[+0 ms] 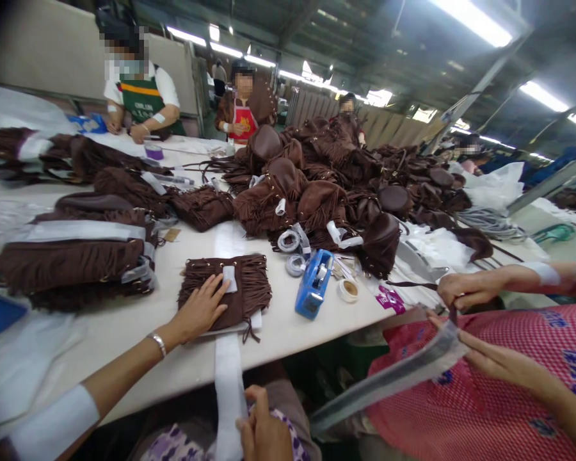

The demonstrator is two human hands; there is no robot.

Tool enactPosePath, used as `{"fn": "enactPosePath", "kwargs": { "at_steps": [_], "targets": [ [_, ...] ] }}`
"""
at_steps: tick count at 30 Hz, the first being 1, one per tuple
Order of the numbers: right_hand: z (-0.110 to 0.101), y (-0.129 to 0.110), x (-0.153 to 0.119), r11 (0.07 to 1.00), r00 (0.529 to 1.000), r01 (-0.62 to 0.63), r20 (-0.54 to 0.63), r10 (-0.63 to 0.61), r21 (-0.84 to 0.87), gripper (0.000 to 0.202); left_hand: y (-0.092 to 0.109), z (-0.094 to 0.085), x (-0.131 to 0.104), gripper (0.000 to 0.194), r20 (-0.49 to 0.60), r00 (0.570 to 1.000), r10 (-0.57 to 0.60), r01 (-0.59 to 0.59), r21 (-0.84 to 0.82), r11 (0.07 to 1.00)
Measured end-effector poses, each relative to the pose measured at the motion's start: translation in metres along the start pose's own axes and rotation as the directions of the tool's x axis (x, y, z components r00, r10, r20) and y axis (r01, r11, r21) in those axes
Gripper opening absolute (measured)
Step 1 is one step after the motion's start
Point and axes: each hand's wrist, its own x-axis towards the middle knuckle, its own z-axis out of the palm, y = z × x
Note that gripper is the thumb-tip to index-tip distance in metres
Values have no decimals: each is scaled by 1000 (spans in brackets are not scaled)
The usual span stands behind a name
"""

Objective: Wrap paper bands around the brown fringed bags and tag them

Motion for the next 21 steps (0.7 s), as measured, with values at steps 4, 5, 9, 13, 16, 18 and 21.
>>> {"fn": "enactPosePath", "kwargs": {
  "at_steps": [4,5,9,13,16,18,21],
  "targets": [
    [2,-10,-1,968,969,-66,248,3,243,35,0,1,0,57,-4,1000,-1,1,2,1000],
    [0,-14,0,919,951,-150,307,33,365,42,0,1,-1,57,-4,1000,0,0,2,1000],
    [-10,-29,2,692,924,-324,373,86,645,56,0,1,-1,57,2,1000,3,-3,-2,1000],
    [-8,-29,0,659,905,-364,416,85,658,56,-1,2,-1,58,5,1000,-4,4,-7,1000],
    [8,-23,0,704,930,-331,343,131,628,49,-1,3,-2,57,3,1000,2,-2,-6,1000],
    [16,-18,0,750,951,-294,264,164,592,39,-1,4,-2,57,1,1000,4,-4,-4,1000],
    [9,-11,2,843,962,-249,222,159,476,21,0,3,-2,57,2,1000,2,-2,-4,1000]
  ]
}}
